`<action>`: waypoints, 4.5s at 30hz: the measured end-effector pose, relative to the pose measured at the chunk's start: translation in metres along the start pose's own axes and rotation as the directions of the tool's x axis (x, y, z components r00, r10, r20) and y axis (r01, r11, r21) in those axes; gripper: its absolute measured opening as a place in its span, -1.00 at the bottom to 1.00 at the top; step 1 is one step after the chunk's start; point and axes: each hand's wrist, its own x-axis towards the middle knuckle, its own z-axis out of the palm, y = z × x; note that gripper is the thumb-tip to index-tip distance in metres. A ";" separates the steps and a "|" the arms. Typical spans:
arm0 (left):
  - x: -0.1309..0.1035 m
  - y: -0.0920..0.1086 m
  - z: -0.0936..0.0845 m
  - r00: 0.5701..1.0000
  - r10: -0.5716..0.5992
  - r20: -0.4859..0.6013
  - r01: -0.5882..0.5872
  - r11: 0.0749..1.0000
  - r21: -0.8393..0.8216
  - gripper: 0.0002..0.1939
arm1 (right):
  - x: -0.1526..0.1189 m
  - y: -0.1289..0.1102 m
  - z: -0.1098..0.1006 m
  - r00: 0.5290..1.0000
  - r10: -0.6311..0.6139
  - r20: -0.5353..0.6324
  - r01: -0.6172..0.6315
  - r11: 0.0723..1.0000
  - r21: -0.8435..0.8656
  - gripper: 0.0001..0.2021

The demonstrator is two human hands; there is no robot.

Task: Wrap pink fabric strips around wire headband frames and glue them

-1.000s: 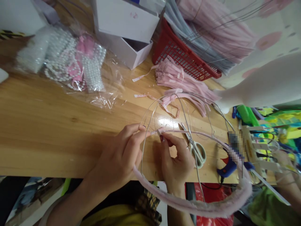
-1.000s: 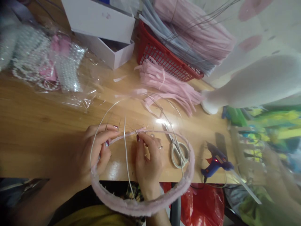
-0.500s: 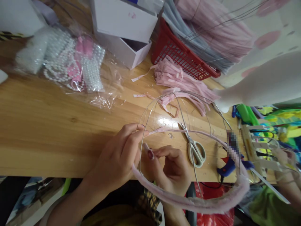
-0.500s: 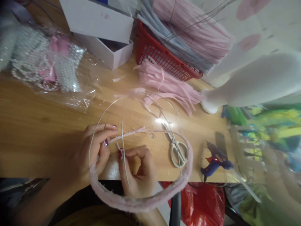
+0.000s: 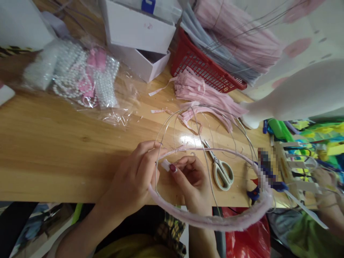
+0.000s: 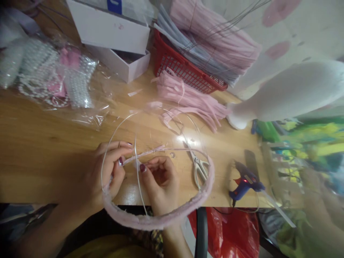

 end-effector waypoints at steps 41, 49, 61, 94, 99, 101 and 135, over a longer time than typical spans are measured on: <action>-0.002 -0.024 0.000 0.921 -0.388 -0.028 0.382 0.916 -0.121 -0.80 | 0.061 -0.021 -0.140 0.901 -0.232 -0.368 0.224 0.972 -0.065 -0.71; -0.005 -0.033 0.000 0.913 -0.407 0.000 0.404 0.907 -0.116 -0.82 | 0.078 -0.040 -0.155 0.934 -0.253 -0.252 0.262 0.965 0.003 -0.66; -0.005 -0.031 0.004 0.959 -0.279 -0.056 0.277 0.960 -0.050 -0.81 | 0.057 -0.074 -0.122 0.947 -0.270 -0.172 0.284 0.957 0.064 -0.67; 0.000 -0.011 0.006 0.994 -0.066 -0.084 0.058 0.994 -0.090 -0.53 | -0.015 0.015 -0.014 0.823 -0.313 0.475 0.565 0.550 -0.615 -0.49; -0.002 -0.011 0.008 0.994 -0.030 -0.105 0.019 0.995 -0.098 -0.50 | -0.018 0.016 -0.010 0.782 -0.366 0.506 0.624 0.432 -0.651 -0.44; -0.003 -0.010 0.008 0.995 -0.055 -0.078 0.047 0.994 -0.103 -0.51 | -0.019 0.018 -0.009 0.758 -0.377 0.533 0.649 0.352 -0.674 -0.40; 0.015 -0.002 -0.013 0.666 -0.746 0.000 0.574 0.512 -0.639 -0.70 | 0.015 0.020 -0.028 0.921 -0.381 -0.081 0.342 0.891 -0.300 -0.70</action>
